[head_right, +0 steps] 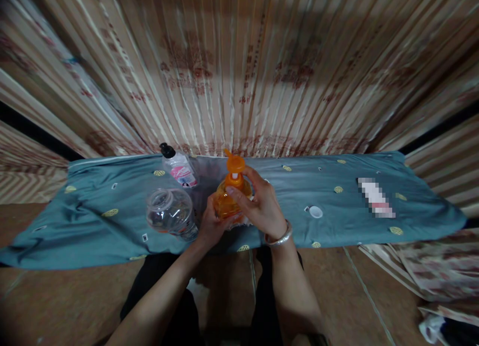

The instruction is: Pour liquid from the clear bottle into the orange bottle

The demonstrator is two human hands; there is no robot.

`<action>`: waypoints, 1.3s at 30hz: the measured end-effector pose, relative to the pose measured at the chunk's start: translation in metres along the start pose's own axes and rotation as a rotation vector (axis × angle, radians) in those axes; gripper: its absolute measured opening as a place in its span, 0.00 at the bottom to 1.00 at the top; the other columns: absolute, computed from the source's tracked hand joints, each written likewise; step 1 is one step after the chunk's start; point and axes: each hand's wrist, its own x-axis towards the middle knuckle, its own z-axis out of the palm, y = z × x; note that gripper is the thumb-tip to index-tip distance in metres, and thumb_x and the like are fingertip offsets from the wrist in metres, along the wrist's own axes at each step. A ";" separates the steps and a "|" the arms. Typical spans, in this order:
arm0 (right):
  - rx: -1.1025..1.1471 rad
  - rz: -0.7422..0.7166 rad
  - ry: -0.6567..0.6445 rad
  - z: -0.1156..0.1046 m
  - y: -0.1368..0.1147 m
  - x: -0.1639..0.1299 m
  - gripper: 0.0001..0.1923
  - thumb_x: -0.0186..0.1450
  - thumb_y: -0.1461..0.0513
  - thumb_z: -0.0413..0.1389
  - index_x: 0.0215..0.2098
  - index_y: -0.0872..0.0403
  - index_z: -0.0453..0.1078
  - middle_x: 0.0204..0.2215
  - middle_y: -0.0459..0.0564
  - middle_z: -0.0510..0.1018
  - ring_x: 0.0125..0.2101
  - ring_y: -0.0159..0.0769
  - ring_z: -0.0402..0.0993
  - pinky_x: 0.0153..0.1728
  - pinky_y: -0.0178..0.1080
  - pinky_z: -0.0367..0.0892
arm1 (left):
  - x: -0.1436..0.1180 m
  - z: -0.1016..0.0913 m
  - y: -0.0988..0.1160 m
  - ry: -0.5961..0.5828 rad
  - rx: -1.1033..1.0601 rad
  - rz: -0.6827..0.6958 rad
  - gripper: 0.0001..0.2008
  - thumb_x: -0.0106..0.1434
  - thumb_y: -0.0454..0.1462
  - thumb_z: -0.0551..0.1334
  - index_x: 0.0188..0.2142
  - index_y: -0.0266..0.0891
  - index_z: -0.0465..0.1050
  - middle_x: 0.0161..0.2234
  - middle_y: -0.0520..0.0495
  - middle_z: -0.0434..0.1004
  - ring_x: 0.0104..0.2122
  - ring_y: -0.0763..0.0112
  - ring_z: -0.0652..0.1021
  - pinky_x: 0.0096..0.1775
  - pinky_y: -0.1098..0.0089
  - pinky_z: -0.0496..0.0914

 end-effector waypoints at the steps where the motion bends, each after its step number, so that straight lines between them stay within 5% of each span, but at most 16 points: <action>1: 0.015 -0.008 -0.038 -0.001 -0.001 0.000 0.21 0.71 0.45 0.63 0.55 0.45 0.77 0.53 0.52 0.84 0.60 0.52 0.78 0.63 0.52 0.72 | 0.000 0.000 0.001 -0.001 0.001 0.004 0.33 0.57 0.43 0.76 0.56 0.45 0.63 0.52 0.42 0.80 0.50 0.51 0.82 0.52 0.52 0.77; 6: -0.113 -0.028 0.075 0.004 -0.001 0.002 0.31 0.63 0.42 0.69 0.57 0.48 0.75 0.53 0.54 0.84 0.57 0.54 0.79 0.60 0.54 0.74 | 0.000 -0.001 0.001 0.007 0.011 0.016 0.33 0.57 0.43 0.76 0.56 0.45 0.63 0.51 0.42 0.79 0.50 0.51 0.82 0.53 0.50 0.76; 9: -0.162 -0.023 0.157 0.007 -0.001 0.001 0.28 0.62 0.42 0.70 0.52 0.48 0.76 0.53 0.54 0.84 0.56 0.54 0.80 0.60 0.55 0.74 | 0.001 -0.001 0.000 0.006 0.013 0.019 0.32 0.56 0.44 0.77 0.55 0.44 0.64 0.50 0.43 0.79 0.49 0.51 0.82 0.52 0.51 0.77; 15: -0.039 -0.056 -0.029 0.002 -0.001 0.001 0.23 0.70 0.45 0.63 0.57 0.47 0.76 0.57 0.54 0.83 0.58 0.51 0.79 0.61 0.52 0.73 | 0.000 -0.001 0.002 0.006 -0.002 0.025 0.33 0.57 0.42 0.76 0.56 0.44 0.63 0.50 0.42 0.80 0.49 0.51 0.82 0.51 0.51 0.77; 21: -0.149 -0.035 0.179 0.008 0.001 0.001 0.28 0.61 0.42 0.71 0.51 0.48 0.76 0.53 0.54 0.83 0.56 0.54 0.80 0.61 0.55 0.73 | 0.001 0.000 -0.001 0.015 -0.004 0.025 0.32 0.56 0.41 0.75 0.55 0.44 0.63 0.50 0.41 0.79 0.49 0.50 0.83 0.52 0.50 0.76; 28: 0.029 -0.052 -0.033 0.001 0.003 0.001 0.23 0.70 0.43 0.63 0.54 0.47 0.76 0.58 0.54 0.82 0.60 0.50 0.78 0.65 0.54 0.70 | 0.000 0.000 0.002 0.004 -0.013 0.035 0.32 0.57 0.43 0.75 0.56 0.44 0.63 0.50 0.42 0.80 0.49 0.51 0.83 0.51 0.51 0.77; 34: -0.100 -0.022 0.174 0.008 0.003 0.001 0.29 0.60 0.42 0.72 0.51 0.48 0.75 0.53 0.54 0.83 0.58 0.54 0.79 0.64 0.57 0.71 | 0.001 0.000 -0.001 0.007 -0.006 0.057 0.30 0.57 0.43 0.76 0.54 0.44 0.64 0.49 0.42 0.80 0.48 0.52 0.82 0.50 0.52 0.77; 39: -0.012 -0.056 0.012 0.003 0.000 0.001 0.20 0.71 0.46 0.63 0.54 0.48 0.76 0.55 0.54 0.83 0.60 0.50 0.78 0.64 0.53 0.71 | 0.002 0.000 -0.003 0.001 -0.004 0.055 0.33 0.57 0.44 0.76 0.56 0.44 0.63 0.50 0.42 0.79 0.49 0.51 0.83 0.51 0.51 0.77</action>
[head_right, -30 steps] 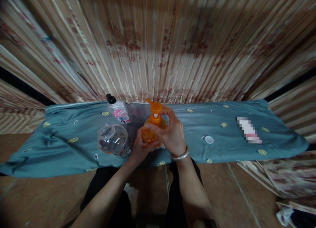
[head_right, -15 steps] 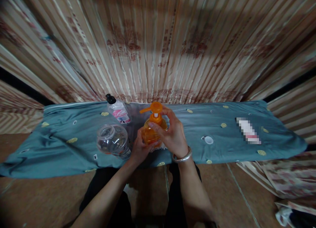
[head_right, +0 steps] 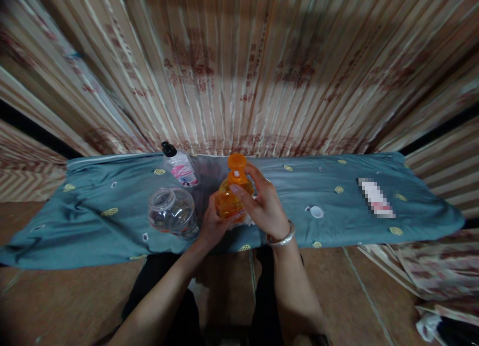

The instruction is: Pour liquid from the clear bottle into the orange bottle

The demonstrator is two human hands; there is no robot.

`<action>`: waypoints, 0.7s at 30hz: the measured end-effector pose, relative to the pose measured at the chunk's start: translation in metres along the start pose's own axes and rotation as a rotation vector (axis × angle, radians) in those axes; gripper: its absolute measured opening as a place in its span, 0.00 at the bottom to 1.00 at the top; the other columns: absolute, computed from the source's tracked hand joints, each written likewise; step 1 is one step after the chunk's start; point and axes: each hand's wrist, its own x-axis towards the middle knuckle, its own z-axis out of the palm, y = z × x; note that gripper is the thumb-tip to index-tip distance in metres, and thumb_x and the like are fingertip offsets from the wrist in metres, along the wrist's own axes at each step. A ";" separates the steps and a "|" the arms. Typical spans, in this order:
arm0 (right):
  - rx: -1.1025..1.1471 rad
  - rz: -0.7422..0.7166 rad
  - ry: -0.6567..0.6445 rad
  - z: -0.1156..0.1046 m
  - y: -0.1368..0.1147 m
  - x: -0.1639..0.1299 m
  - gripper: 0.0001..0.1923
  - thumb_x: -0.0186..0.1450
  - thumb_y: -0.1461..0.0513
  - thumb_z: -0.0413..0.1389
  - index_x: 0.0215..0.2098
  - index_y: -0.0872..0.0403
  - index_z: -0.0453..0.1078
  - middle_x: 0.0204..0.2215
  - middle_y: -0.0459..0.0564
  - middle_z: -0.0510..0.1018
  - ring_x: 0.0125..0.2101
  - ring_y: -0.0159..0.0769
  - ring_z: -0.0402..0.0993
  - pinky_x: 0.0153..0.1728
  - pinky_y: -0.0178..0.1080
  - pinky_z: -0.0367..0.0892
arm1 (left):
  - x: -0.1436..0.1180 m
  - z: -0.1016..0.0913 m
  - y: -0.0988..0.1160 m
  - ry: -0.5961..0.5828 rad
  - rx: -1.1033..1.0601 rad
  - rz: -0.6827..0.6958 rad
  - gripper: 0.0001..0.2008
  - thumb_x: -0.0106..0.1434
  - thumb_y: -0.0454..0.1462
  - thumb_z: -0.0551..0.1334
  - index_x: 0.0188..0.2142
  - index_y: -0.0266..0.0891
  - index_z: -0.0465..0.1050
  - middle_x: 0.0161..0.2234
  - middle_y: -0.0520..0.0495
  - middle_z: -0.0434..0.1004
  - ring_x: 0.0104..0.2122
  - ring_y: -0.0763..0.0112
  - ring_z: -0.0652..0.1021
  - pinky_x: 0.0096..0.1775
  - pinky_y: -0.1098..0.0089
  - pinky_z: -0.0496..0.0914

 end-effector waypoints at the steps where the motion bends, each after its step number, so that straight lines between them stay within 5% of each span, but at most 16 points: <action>1: 0.015 -0.008 -0.043 -0.002 -0.001 0.000 0.20 0.72 0.47 0.61 0.56 0.48 0.75 0.56 0.54 0.83 0.60 0.49 0.78 0.64 0.52 0.71 | 0.000 0.000 0.000 -0.001 0.000 -0.002 0.33 0.57 0.44 0.76 0.56 0.44 0.63 0.50 0.42 0.79 0.49 0.51 0.82 0.52 0.51 0.77; 10: -0.174 0.032 0.166 0.005 0.003 0.001 0.29 0.61 0.43 0.71 0.52 0.48 0.76 0.56 0.56 0.82 0.58 0.55 0.79 0.63 0.57 0.72 | 0.000 0.000 0.000 -0.005 -0.008 -0.012 0.34 0.56 0.45 0.76 0.56 0.43 0.62 0.50 0.42 0.80 0.49 0.51 0.83 0.50 0.51 0.77; 16: -0.039 0.032 -0.055 -0.001 -0.001 -0.001 0.24 0.70 0.41 0.61 0.54 0.47 0.76 0.52 0.55 0.84 0.56 0.51 0.80 0.61 0.53 0.73 | -0.001 0.001 0.000 0.003 -0.015 -0.032 0.35 0.57 0.44 0.76 0.57 0.43 0.61 0.51 0.41 0.79 0.49 0.51 0.82 0.51 0.51 0.77; 21: -0.140 0.040 0.077 0.004 -0.001 -0.001 0.33 0.63 0.39 0.68 0.57 0.49 0.74 0.52 0.55 0.83 0.58 0.56 0.78 0.62 0.56 0.71 | -0.001 -0.001 0.002 -0.009 -0.018 -0.019 0.33 0.57 0.43 0.76 0.56 0.44 0.63 0.49 0.42 0.80 0.47 0.52 0.83 0.50 0.52 0.78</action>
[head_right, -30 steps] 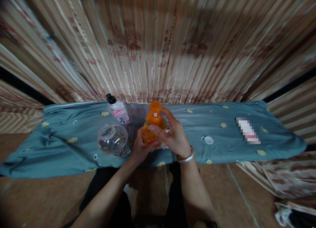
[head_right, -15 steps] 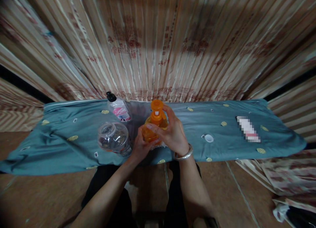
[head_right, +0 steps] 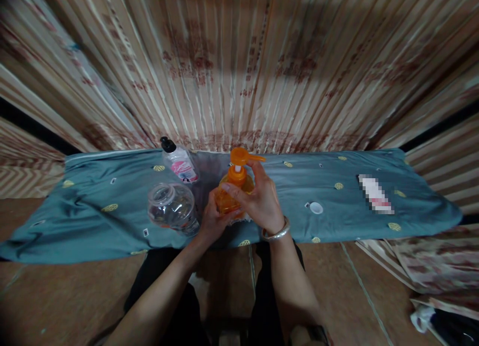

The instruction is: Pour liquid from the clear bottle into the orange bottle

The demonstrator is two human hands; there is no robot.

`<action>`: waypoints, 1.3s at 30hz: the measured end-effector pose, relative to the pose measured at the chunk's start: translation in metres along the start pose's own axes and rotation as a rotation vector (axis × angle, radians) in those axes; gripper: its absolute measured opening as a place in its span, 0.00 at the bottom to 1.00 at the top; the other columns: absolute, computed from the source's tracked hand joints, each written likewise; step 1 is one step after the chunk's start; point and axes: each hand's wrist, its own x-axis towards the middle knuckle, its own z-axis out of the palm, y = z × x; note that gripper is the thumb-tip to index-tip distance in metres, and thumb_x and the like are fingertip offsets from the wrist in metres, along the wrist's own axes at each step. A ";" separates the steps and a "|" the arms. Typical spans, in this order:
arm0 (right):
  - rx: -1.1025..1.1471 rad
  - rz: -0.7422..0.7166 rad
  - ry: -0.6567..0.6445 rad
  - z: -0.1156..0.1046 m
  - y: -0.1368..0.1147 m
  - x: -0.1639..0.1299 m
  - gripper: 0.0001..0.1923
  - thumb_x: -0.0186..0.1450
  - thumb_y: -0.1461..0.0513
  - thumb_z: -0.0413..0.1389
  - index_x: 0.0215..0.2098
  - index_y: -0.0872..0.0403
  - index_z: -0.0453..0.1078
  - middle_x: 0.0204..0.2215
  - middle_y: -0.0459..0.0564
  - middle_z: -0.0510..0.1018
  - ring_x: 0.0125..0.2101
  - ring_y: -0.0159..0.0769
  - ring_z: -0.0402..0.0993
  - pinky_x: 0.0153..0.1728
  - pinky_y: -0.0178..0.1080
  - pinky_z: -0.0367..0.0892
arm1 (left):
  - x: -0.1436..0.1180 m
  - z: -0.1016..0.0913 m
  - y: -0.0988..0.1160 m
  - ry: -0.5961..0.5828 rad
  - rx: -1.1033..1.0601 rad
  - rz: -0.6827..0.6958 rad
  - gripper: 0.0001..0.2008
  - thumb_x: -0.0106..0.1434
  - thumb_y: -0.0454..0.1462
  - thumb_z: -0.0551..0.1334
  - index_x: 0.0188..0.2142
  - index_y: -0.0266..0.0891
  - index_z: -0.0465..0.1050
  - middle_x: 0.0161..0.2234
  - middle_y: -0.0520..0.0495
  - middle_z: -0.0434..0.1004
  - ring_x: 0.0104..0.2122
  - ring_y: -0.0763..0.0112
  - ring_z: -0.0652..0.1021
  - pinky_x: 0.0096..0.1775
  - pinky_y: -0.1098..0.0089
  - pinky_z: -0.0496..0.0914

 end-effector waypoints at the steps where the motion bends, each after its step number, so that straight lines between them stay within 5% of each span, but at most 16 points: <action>1: -0.014 0.013 0.033 0.001 0.001 0.000 0.34 0.61 0.39 0.69 0.56 0.49 0.74 0.52 0.56 0.83 0.58 0.56 0.78 0.62 0.56 0.71 | 0.000 0.000 0.000 0.001 0.001 0.002 0.32 0.57 0.43 0.76 0.56 0.43 0.63 0.49 0.43 0.80 0.47 0.52 0.83 0.50 0.52 0.78; 4: 0.008 0.029 0.071 0.003 0.002 -0.001 0.30 0.62 0.41 0.69 0.53 0.49 0.75 0.50 0.54 0.83 0.56 0.55 0.79 0.62 0.55 0.71 | 0.001 0.000 -0.001 0.000 0.001 0.003 0.33 0.56 0.44 0.76 0.55 0.44 0.63 0.48 0.43 0.80 0.47 0.52 0.83 0.49 0.52 0.78; 8: 0.158 -0.027 -0.077 -0.001 0.000 0.000 0.21 0.70 0.45 0.64 0.53 0.48 0.75 0.52 0.54 0.84 0.57 0.50 0.79 0.62 0.52 0.72 | 0.001 0.002 -0.001 0.005 0.000 0.002 0.34 0.56 0.45 0.76 0.56 0.44 0.62 0.50 0.42 0.79 0.48 0.52 0.82 0.50 0.52 0.77; 17: 0.031 -0.006 0.075 0.003 0.003 0.001 0.29 0.61 0.41 0.70 0.51 0.48 0.74 0.52 0.54 0.83 0.55 0.51 0.80 0.61 0.55 0.73 | 0.000 0.000 0.001 0.006 0.003 0.003 0.32 0.57 0.45 0.76 0.54 0.44 0.63 0.50 0.42 0.79 0.48 0.52 0.82 0.50 0.51 0.77; 24: 0.183 -0.007 -0.101 -0.002 -0.001 0.001 0.28 0.68 0.39 0.62 0.56 0.46 0.75 0.56 0.54 0.83 0.59 0.51 0.78 0.63 0.53 0.71 | 0.000 0.002 0.001 0.015 0.001 -0.026 0.34 0.56 0.43 0.77 0.57 0.45 0.62 0.52 0.41 0.80 0.51 0.51 0.82 0.53 0.50 0.76; 28: 0.046 0.007 0.014 0.002 -0.002 0.001 0.35 0.61 0.37 0.68 0.56 0.48 0.75 0.54 0.55 0.83 0.56 0.54 0.79 0.61 0.56 0.73 | 0.001 0.000 0.003 0.012 0.008 -0.027 0.33 0.56 0.43 0.77 0.55 0.44 0.63 0.49 0.43 0.80 0.48 0.52 0.83 0.50 0.51 0.77; 32: 0.000 0.018 0.089 0.005 0.000 0.001 0.31 0.60 0.39 0.71 0.52 0.48 0.75 0.51 0.54 0.84 0.54 0.53 0.80 0.61 0.56 0.73 | 0.001 0.000 0.003 0.010 0.008 -0.027 0.34 0.55 0.44 0.77 0.55 0.43 0.63 0.49 0.42 0.80 0.48 0.51 0.83 0.50 0.51 0.77; 39: 0.177 -0.014 -0.146 -0.004 0.001 0.001 0.29 0.68 0.39 0.62 0.56 0.47 0.75 0.55 0.55 0.84 0.58 0.50 0.79 0.62 0.52 0.73 | 0.000 0.001 0.002 0.016 0.009 -0.025 0.35 0.55 0.43 0.77 0.56 0.43 0.63 0.51 0.42 0.80 0.49 0.52 0.83 0.52 0.52 0.77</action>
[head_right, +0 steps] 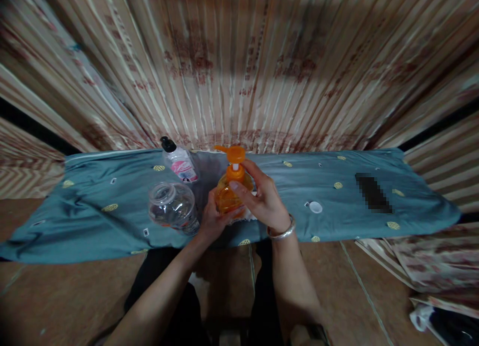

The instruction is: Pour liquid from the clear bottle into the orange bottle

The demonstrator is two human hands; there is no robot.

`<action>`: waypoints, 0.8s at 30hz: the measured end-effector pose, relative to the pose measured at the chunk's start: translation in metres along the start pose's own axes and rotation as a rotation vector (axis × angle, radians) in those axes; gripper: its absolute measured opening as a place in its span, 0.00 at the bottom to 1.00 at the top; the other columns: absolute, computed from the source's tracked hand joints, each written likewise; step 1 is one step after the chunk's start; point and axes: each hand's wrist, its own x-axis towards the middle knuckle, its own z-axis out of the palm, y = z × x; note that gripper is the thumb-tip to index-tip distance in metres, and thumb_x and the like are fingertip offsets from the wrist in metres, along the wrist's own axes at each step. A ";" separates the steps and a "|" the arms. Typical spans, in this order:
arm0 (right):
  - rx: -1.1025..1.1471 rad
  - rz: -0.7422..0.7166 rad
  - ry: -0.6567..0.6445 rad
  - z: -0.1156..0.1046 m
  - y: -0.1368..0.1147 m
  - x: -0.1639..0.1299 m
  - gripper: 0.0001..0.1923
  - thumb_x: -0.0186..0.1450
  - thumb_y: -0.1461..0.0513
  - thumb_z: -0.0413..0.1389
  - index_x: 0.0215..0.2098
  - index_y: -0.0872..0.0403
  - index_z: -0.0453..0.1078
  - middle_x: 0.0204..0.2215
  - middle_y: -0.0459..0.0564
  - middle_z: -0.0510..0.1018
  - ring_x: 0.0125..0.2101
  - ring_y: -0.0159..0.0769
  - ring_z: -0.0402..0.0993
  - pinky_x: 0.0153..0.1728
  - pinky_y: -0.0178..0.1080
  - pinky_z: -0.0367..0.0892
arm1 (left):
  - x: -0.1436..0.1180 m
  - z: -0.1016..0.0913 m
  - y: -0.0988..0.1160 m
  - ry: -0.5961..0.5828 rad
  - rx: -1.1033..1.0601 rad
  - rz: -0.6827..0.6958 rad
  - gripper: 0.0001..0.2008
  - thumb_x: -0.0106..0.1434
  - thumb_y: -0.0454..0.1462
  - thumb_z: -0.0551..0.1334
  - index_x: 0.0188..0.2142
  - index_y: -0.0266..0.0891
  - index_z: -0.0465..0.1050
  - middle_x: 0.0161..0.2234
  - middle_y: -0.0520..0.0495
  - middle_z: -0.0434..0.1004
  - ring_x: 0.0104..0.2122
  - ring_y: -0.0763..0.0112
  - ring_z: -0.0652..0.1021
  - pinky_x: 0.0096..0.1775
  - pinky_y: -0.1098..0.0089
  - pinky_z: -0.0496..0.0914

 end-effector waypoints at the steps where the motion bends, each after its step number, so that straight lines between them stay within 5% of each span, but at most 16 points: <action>1: -0.021 -0.004 0.016 0.000 0.000 0.000 0.30 0.67 0.38 0.63 0.57 0.47 0.75 0.55 0.55 0.83 0.58 0.51 0.79 0.62 0.53 0.73 | 0.000 0.000 0.000 0.000 0.001 -0.001 0.35 0.55 0.43 0.77 0.56 0.43 0.63 0.50 0.42 0.80 0.49 0.52 0.83 0.51 0.52 0.77; 10: -0.203 -0.006 0.223 0.008 -0.004 0.001 0.28 0.59 0.40 0.71 0.47 0.48 0.74 0.49 0.52 0.83 0.51 0.52 0.81 0.57 0.53 0.75 | 0.000 -0.001 -0.001 -0.005 0.000 -0.008 0.35 0.56 0.43 0.77 0.57 0.45 0.62 0.51 0.42 0.80 0.49 0.51 0.83 0.51 0.51 0.77; 17: -0.256 -0.006 0.128 0.002 -0.011 0.008 0.21 0.62 0.45 0.70 0.45 0.48 0.78 0.50 0.54 0.84 0.56 0.55 0.79 0.60 0.55 0.72 | 0.001 0.000 -0.004 -0.014 -0.025 0.027 0.34 0.56 0.47 0.76 0.56 0.45 0.63 0.49 0.42 0.80 0.49 0.49 0.83 0.51 0.49 0.77; 24: -0.176 -0.014 0.074 -0.014 -0.023 0.020 0.18 0.64 0.47 0.69 0.43 0.51 0.79 0.41 0.49 0.85 0.45 0.46 0.81 0.52 0.48 0.74 | 0.003 0.000 -0.009 -0.005 -0.008 0.051 0.36 0.56 0.46 0.77 0.58 0.44 0.63 0.53 0.39 0.79 0.53 0.48 0.82 0.55 0.48 0.75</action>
